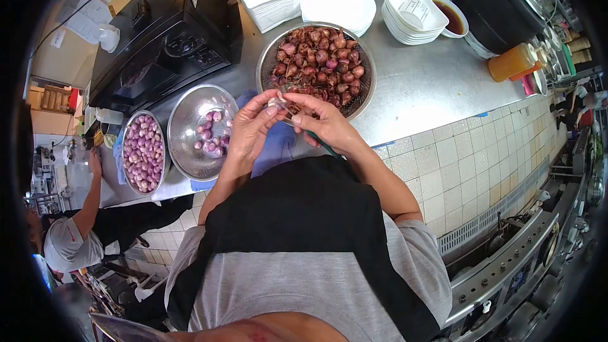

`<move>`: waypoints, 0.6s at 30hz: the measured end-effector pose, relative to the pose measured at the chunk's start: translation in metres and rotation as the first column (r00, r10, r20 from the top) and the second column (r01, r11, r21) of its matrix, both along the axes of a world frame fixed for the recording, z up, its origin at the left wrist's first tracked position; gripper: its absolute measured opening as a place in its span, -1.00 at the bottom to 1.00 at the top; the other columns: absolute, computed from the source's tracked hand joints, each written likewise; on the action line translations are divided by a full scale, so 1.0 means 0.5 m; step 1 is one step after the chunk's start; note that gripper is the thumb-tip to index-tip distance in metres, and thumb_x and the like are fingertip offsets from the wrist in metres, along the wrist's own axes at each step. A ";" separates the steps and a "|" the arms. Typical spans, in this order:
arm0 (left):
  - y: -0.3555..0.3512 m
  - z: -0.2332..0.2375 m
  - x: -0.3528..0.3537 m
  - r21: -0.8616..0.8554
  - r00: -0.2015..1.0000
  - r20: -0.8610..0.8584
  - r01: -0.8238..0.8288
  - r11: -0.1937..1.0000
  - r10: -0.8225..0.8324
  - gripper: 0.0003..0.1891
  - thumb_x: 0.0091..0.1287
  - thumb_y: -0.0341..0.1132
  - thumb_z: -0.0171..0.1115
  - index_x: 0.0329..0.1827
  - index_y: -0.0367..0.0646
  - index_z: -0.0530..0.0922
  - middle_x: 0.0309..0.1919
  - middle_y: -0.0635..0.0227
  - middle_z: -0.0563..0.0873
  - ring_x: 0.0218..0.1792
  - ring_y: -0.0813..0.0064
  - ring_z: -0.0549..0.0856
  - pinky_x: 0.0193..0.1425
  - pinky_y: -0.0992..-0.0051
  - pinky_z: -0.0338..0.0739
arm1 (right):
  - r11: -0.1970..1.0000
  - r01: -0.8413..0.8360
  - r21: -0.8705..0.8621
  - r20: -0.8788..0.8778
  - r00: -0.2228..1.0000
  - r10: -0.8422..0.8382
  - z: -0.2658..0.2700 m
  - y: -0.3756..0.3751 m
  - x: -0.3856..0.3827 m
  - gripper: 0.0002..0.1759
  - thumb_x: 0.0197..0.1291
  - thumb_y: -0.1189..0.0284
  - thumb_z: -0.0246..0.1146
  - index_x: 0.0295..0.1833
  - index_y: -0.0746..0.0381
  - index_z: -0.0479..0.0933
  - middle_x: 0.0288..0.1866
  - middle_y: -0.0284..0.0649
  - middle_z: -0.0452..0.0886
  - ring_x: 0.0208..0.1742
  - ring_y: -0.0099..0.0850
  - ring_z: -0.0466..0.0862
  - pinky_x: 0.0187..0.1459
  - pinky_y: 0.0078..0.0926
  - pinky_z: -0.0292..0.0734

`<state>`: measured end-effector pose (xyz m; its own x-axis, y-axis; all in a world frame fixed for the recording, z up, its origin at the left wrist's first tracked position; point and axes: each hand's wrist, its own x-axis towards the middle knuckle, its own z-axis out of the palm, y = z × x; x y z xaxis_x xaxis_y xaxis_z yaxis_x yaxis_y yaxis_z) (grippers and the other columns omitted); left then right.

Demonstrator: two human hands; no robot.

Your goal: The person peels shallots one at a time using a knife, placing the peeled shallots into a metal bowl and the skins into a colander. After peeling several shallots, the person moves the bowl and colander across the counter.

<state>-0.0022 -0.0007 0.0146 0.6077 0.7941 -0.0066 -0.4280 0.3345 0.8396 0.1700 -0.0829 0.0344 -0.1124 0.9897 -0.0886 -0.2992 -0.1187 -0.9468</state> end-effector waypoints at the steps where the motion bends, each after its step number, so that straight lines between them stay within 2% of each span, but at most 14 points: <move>1: 0.001 0.000 -0.002 0.004 1.000 0.013 0.024 1.000 -0.024 -0.63 0.29 -0.51 0.18 0.18 -0.30 0.45 -0.03 0.22 0.64 -0.09 0.48 0.67 0.06 0.51 0.58 | 1.000 -0.001 0.000 0.001 1.000 0.001 0.002 0.001 0.002 -0.43 0.27 0.46 0.16 0.40 0.15 0.24 -0.39 -0.31 0.46 -0.58 -0.63 0.39 -0.59 -0.69 0.30; 6: 0.005 0.000 -0.006 -0.023 0.996 0.051 0.070 0.997 -0.069 -0.62 0.32 -0.51 0.13 0.21 -0.32 0.41 -0.02 0.17 0.63 -0.06 0.43 0.68 0.07 0.51 0.59 | 0.992 0.037 -0.118 -0.107 0.993 -0.050 0.001 0.005 0.012 -0.51 0.27 0.44 0.18 0.32 0.19 0.35 -0.40 -0.34 0.47 -0.63 -0.64 0.36 -0.63 -0.70 0.26; 12: 0.006 0.014 -0.009 -0.089 0.989 0.108 0.109 0.990 -0.099 -0.62 0.34 -0.47 0.12 0.22 -0.34 0.41 0.00 0.18 0.63 -0.08 0.46 0.67 0.06 0.54 0.58 | 0.994 0.027 -0.107 -0.116 0.992 -0.040 0.010 -0.001 0.010 -0.49 0.26 0.43 0.18 0.33 0.21 0.34 -0.40 -0.34 0.47 -0.63 -0.64 0.36 -0.62 -0.72 0.26; 15: 0.006 0.008 -0.008 -0.108 0.993 0.082 0.094 0.990 -0.085 -0.62 0.34 -0.47 0.12 0.22 -0.34 0.41 0.01 0.18 0.63 -0.08 0.48 0.67 0.05 0.55 0.58 | 0.997 -0.002 -0.082 -0.081 0.997 -0.005 0.014 -0.003 0.006 -0.49 0.26 0.42 0.18 0.33 0.21 0.34 -0.40 -0.35 0.47 -0.63 -0.64 0.36 -0.62 -0.72 0.26; 17: 0.004 0.003 -0.007 0.000 0.998 -0.024 0.052 0.999 -0.051 -0.61 0.35 -0.47 0.09 0.23 -0.36 0.39 0.00 0.12 0.62 -0.10 0.45 0.69 0.06 0.53 0.60 | 0.997 0.011 -0.083 -0.080 0.997 -0.018 0.011 -0.002 0.006 -0.49 0.27 0.42 0.18 0.33 0.21 0.34 -0.40 -0.35 0.47 -0.63 -0.64 0.37 -0.62 -0.72 0.26; 18: 0.005 0.004 -0.008 0.000 0.998 -0.024 0.051 0.999 -0.051 -0.61 0.35 -0.47 0.09 0.23 -0.36 0.39 0.00 0.12 0.62 -0.10 0.45 0.69 0.06 0.53 0.60 | 0.996 0.023 -0.082 -0.079 0.996 -0.030 0.010 -0.001 0.006 -0.50 0.27 0.42 0.18 0.33 0.22 0.34 -0.40 -0.35 0.47 -0.63 -0.63 0.37 -0.62 -0.72 0.26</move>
<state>-0.0060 0.0016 0.0165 0.6470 0.7622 -0.0212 -0.3904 0.3551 0.8494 0.1730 -0.0833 0.0391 -0.0965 0.9823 -0.1605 -0.3779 -0.1853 -0.9071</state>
